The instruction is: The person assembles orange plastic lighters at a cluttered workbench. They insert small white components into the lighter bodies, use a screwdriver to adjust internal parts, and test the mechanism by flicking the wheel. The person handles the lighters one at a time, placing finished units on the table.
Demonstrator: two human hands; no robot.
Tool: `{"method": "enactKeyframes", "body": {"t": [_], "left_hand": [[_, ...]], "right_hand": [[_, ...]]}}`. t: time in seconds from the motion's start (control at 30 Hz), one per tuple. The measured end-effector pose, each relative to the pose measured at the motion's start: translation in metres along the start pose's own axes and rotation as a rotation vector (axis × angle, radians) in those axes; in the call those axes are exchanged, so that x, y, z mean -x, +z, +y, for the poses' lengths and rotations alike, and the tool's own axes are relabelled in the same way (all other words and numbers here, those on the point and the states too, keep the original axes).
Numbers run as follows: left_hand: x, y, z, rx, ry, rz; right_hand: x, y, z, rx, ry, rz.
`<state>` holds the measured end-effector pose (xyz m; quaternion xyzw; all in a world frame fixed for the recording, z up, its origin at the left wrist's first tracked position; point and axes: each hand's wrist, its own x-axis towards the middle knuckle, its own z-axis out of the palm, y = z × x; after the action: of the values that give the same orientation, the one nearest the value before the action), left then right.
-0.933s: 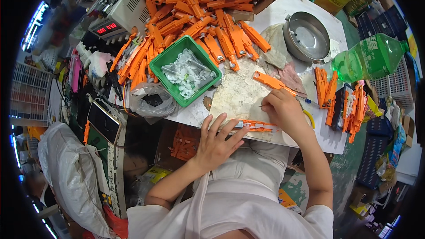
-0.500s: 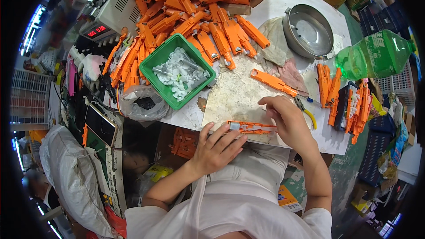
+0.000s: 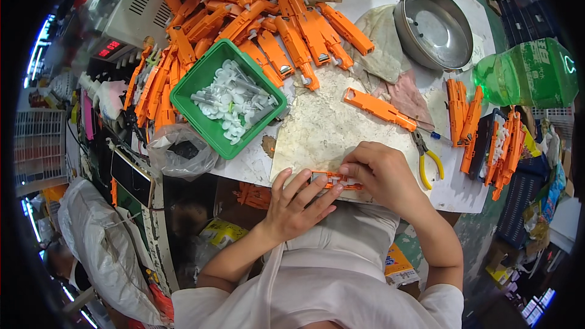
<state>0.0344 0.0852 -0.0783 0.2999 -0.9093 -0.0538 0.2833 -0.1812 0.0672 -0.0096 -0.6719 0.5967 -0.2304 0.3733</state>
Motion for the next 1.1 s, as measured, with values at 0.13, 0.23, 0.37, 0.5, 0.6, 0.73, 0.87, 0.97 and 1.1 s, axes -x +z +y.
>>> {"method": "enactKeyframes", "body": {"t": [0.13, 0.23, 0.37, 0.5, 0.6, 0.73, 0.87, 0.97, 1.1], "left_hand": [[0.002, 0.001, -0.001, 0.02, -0.001, 0.006], [0.001, 0.001, -0.002, 0.02, 0.0, 0.018], [0.002, 0.001, -0.002, 0.02, -0.001, 0.015], [0.001, 0.002, -0.003, 0.024, 0.017, 0.019], [0.0, 0.001, -0.004, 0.024, 0.024, 0.018], [-0.001, 0.0, -0.002, 0.027, -0.002, 0.028], [0.001, 0.001, -0.004, 0.023, 0.014, 0.02], [0.001, 0.001, -0.003, 0.031, 0.004, 0.027], [0.001, 0.0, -0.003, 0.027, 0.007, 0.023]], "right_hand": [[-0.001, 0.005, 0.0, 0.067, -0.02, 0.01], [-0.002, 0.002, -0.001, 0.067, -0.014, 0.0], [-0.001, 0.002, -0.002, 0.072, -0.005, -0.002], [-0.001, 0.002, -0.002, 0.133, -0.035, -0.017], [0.003, 0.004, -0.002, 0.172, -0.084, 0.018], [0.013, -0.003, -0.002, 0.127, -0.139, 0.009], [0.027, 0.0, -0.006, 0.132, -0.181, 0.061], [0.031, 0.007, -0.006, 0.186, -0.21, 0.092], [0.034, 0.013, -0.002, 0.177, -0.217, 0.149]]}}
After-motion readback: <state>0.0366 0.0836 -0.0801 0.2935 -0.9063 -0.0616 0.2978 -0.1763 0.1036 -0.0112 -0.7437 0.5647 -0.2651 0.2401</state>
